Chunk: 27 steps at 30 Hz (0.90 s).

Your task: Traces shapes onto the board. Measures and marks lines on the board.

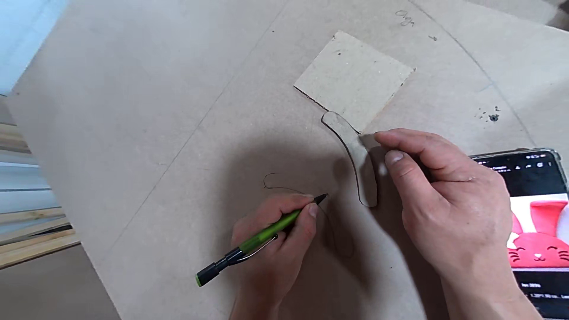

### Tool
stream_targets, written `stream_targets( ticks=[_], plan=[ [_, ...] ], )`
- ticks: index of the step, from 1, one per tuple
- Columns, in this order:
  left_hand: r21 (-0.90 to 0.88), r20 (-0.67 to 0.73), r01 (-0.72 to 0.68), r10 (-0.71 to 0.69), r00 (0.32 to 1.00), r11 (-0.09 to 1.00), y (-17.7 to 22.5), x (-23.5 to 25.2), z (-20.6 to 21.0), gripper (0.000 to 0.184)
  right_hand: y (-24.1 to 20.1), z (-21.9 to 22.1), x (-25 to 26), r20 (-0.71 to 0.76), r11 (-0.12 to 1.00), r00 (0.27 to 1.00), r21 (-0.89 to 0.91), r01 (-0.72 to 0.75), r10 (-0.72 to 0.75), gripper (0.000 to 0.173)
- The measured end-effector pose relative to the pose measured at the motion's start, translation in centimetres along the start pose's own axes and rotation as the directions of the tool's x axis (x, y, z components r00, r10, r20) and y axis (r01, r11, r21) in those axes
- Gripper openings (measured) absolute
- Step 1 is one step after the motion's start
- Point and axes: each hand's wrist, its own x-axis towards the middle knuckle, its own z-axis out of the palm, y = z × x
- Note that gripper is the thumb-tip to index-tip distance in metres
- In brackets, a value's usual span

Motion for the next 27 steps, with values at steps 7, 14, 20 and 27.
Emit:
stream_targets(
  ticks=[7, 14, 20, 27],
  plan=[
    [0.001, -0.51, 0.241, -0.207, 0.835, 0.97, 0.57, 0.68, 0.43, 0.005, 0.4, 0.11, 0.02, 0.01, 1.0, 1.0, 0.014, 0.003, -0.003, 0.028],
    [-0.036, -0.519, 0.23, -0.215, 0.827, 0.973, 0.33, 0.63, 0.29, 0.005, 0.24, 0.12, 0.0, 0.001, 1.0, 1.0, 0.0, 0.006, -0.006, 0.03],
    [-0.022, -0.529, 0.249, -0.223, 0.819, 0.968, 0.35, 0.88, 0.39, 0.006, 0.5, 0.18, -0.1, -0.014, 1.0, 1.0, 0.001, -0.004, 0.004, 0.029],
    [0.003, -0.524, 0.268, -0.227, 0.821, 0.963, 0.36, 1.02, 0.43, 0.007, 0.27, 0.15, -0.08, -0.009, 1.0, 1.0, -0.007, 0.001, -0.002, 0.029]
  ],
)
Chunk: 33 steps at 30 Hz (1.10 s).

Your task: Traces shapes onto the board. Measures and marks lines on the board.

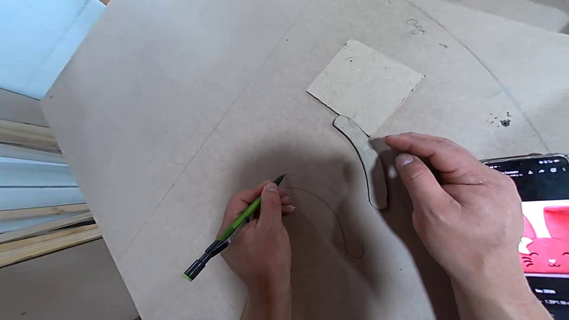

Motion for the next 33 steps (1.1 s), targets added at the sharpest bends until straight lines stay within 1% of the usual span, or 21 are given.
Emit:
stream_targets(
  ticks=[7, 27, 33],
  plan=[
    [-0.028, 0.019, -0.008, 0.008, 1.0, 1.0, 0.12, -0.05, 0.13, 0.005, 0.1, 0.0, -0.03, -0.001, 1.0, 1.0, 0.004, -0.001, 0.001, 0.029],
    [-0.003, 0.119, -0.083, 0.082, 0.989, 0.997, 0.16, -0.3, 0.15, 0.004, -0.25, 0.02, 0.02, -0.003, 1.0, 1.0, -0.005, 0.004, -0.004, 0.029],
    [-0.02, 0.157, -0.094, 0.096, 0.983, 0.995, 0.2, -0.44, 0.15, 0.004, -0.24, -0.04, -0.01, -0.005, 1.0, 1.0, -0.008, -0.001, 0.001, 0.029]
  ],
)
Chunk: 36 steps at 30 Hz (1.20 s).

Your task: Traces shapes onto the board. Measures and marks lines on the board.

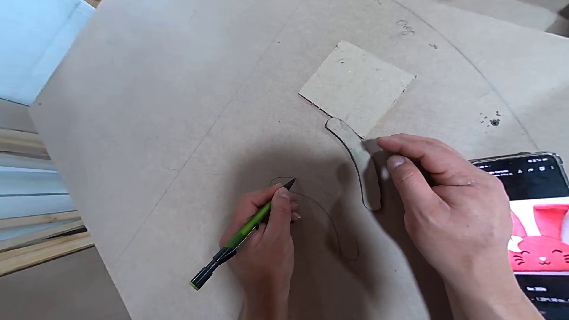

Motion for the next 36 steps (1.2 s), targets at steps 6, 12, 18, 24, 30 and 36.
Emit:
stream_targets(
  ticks=[6, 12, 18, 24, 30, 36],
  plan=[
    [-0.012, 0.039, -0.01, 0.01, 0.999, 1.0, -0.02, -0.2, 0.01, 0.005, 0.01, 0.0, -0.02, 0.0, 1.0, 1.0, -0.003, 0.002, -0.002, 0.028],
    [-0.022, 0.104, -0.044, 0.046, 0.993, 0.999, -0.22, -0.3, -0.13, 0.007, 0.08, -0.02, -0.02, 0.007, 1.0, 1.0, 0.0, 0.006, -0.006, 0.029],
    [-0.054, 0.154, -0.067, 0.075, 0.985, 0.996, -0.1, -0.48, -0.02, 0.007, 0.08, -0.01, -0.04, -0.001, 1.0, 1.0, -0.011, 0.011, -0.011, 0.029],
    [-0.063, 0.202, -0.1, 0.111, 0.973, 0.993, -0.01, -0.58, -0.02, 0.008, 0.01, -0.02, 0.0, -0.003, 1.0, 1.0, -0.011, 0.004, -0.004, 0.029],
    [-0.074, 0.241, -0.117, 0.132, 0.962, 0.99, -0.08, -0.71, 0.02, 0.008, 0.03, -0.04, 0.05, 0.0, 1.0, 1.0, -0.001, 0.004, -0.004, 0.029],
    [-0.087, 0.284, -0.13, 0.15, 0.947, 0.988, -0.25, -0.77, -0.16, 0.008, -0.01, -0.03, 0.09, -0.003, 1.0, 1.0, -0.006, 0.007, -0.007, 0.029]
  ],
)
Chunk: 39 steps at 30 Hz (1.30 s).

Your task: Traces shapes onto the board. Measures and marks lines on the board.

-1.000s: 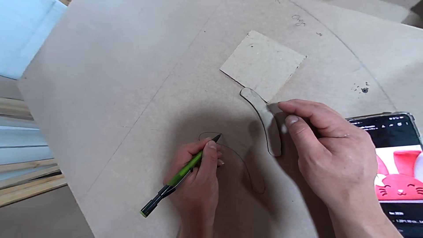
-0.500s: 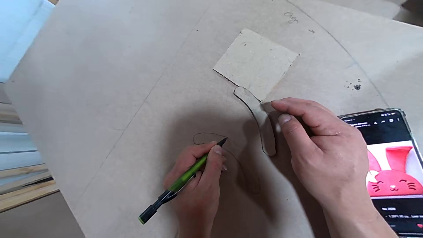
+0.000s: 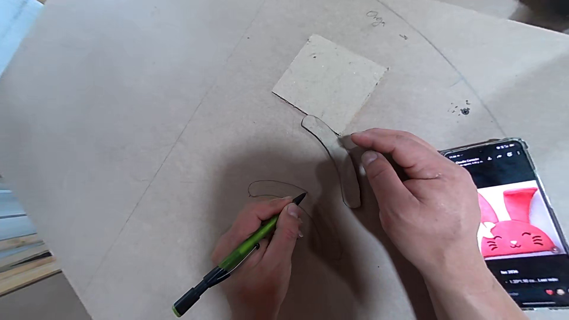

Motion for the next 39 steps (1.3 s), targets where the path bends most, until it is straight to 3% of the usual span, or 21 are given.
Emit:
stream_targets(
  ticks=[10, 18, 39],
  plan=[
    [0.012, 0.054, -0.018, 0.018, 0.998, 1.0, -0.2, -0.1, -0.3, 0.008, -0.1, -0.1, 0.0, 0.007, 1.0, 1.0, -0.003, -0.003, 0.003, 0.028],
    [-0.016, -0.023, 0.055, -0.056, 0.998, 0.998, 0.3, -0.1, 0.3, 0.007, 0.4, 0.1, -0.1, -0.003, 1.0, 1.0, 0.022, 0.019, -0.019, 0.027],
    [-0.016, 0.224, -0.068, 0.07, 0.972, 0.998, -0.6, 0.0, -1.0, 0.005, 0.5, 0.2, 0.0, -0.014, 0.997, 0.999, 0.071, 0.036, -0.035, 0.026]
  ],
)
